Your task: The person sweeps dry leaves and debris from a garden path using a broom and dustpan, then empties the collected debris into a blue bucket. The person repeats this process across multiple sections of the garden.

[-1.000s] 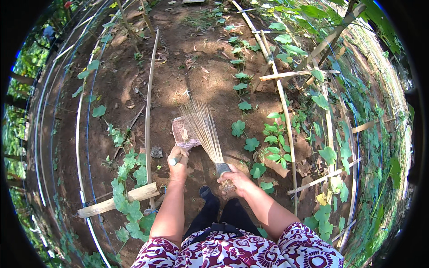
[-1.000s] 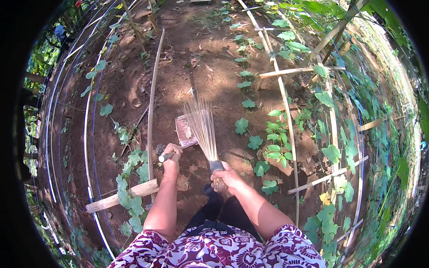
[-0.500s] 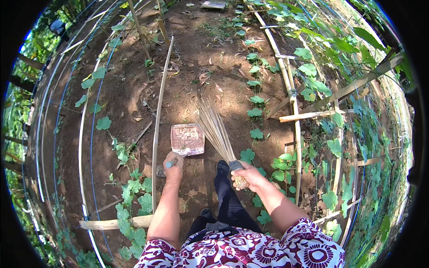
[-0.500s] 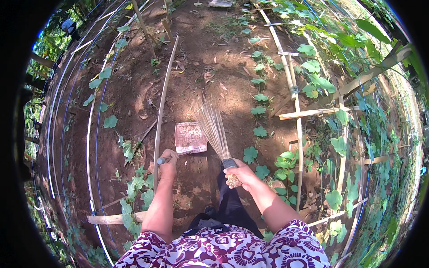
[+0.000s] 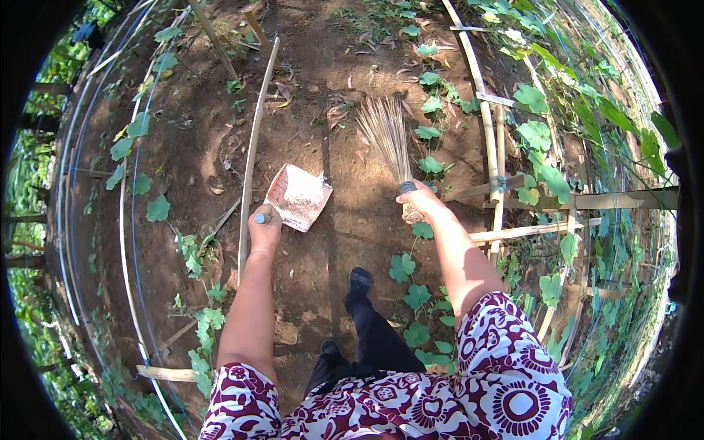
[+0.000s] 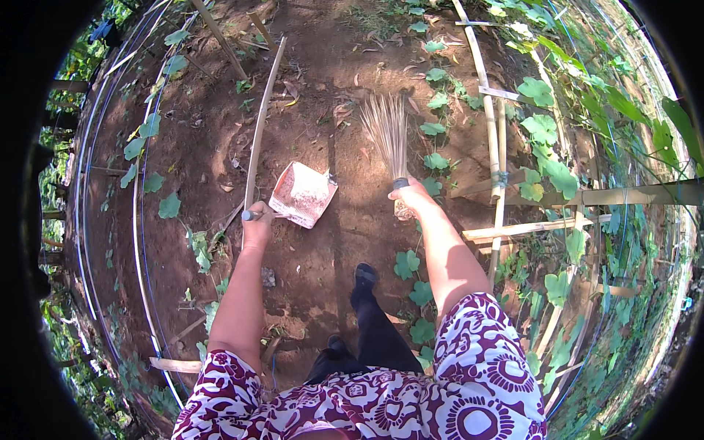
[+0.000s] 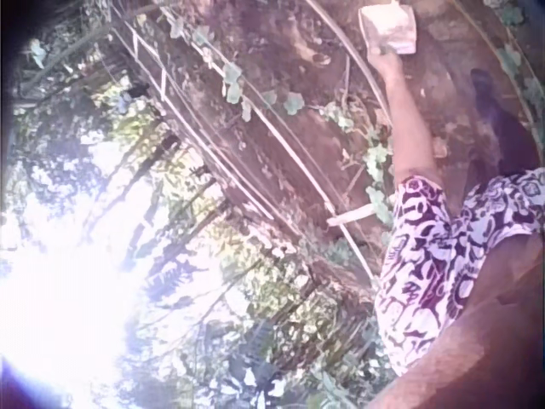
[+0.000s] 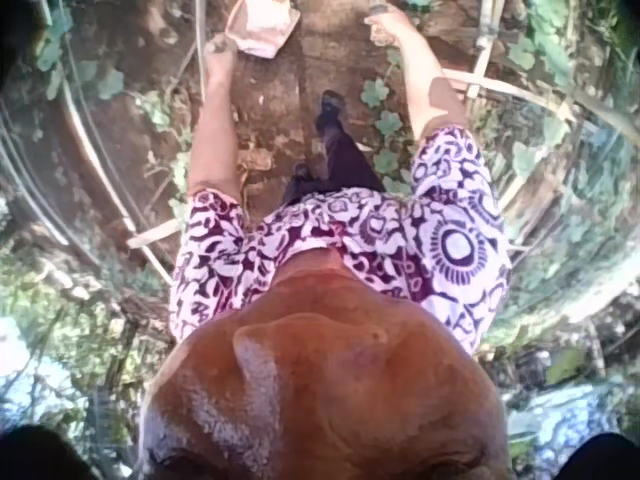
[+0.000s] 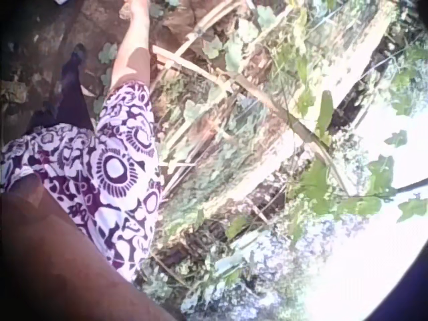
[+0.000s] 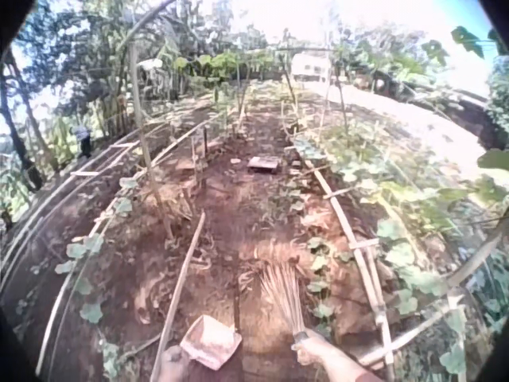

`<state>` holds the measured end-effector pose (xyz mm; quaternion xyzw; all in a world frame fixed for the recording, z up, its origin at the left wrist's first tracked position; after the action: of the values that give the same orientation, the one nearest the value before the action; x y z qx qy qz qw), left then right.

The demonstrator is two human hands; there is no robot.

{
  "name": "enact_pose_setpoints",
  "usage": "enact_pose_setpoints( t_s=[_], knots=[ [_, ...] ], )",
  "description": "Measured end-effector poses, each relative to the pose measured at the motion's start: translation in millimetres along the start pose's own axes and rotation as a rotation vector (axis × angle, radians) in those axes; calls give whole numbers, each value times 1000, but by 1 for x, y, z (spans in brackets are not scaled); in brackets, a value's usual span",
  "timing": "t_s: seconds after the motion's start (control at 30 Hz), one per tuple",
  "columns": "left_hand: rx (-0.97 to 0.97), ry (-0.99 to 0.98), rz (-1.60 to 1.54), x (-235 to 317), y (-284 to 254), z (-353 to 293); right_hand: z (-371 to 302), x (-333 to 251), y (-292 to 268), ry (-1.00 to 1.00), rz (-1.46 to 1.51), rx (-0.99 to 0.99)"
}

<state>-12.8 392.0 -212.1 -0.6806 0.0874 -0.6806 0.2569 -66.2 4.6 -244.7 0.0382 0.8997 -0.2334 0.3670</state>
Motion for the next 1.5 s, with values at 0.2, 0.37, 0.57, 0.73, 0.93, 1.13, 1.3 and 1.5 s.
enact_pose_setpoints(
  t_s=[0.2, 0.37, 0.57, 0.73, 0.93, 1.13, 1.3, 1.5],
  knots=[
    [-29, -172, -27, -4, 16, 17, -67, 75, 86, 1, -583, -88],
    [38, -163, -43, -2, 12, 21, -138, 71, 54, 21, -426, -403],
    [163, -257, -221, 2, -15, 44, -127, 2, -53, 8, -286, -430],
    [182, -233, -184, 17, -21, 80, -78, -51, -96, 91, -16, -289],
    [192, -151, -236, 47, -10, 149, 24, -124, -98, -196, -388, 141],
    [259, -140, -290, 49, 19, 196, 148, -157, -16, -136, -599, 257],
    [139, -151, -164, 22, 65, 205, 139, -135, 84, -101, -737, 2],
    [106, -245, -201, 14, 86, 234, 18, -128, 75, -131, -732, -270]
  ],
)
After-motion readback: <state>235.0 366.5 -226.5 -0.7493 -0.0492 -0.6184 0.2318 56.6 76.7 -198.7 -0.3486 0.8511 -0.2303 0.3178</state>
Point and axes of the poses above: each hand's wrist, its own z-axis towards the middle knuckle, its own y-axis out of the palm, x = y × z, the point moved 6 cm from there along z, towards the middle knuckle, and after that the axes turned 14 degrees about x, right-handed, at the moved point
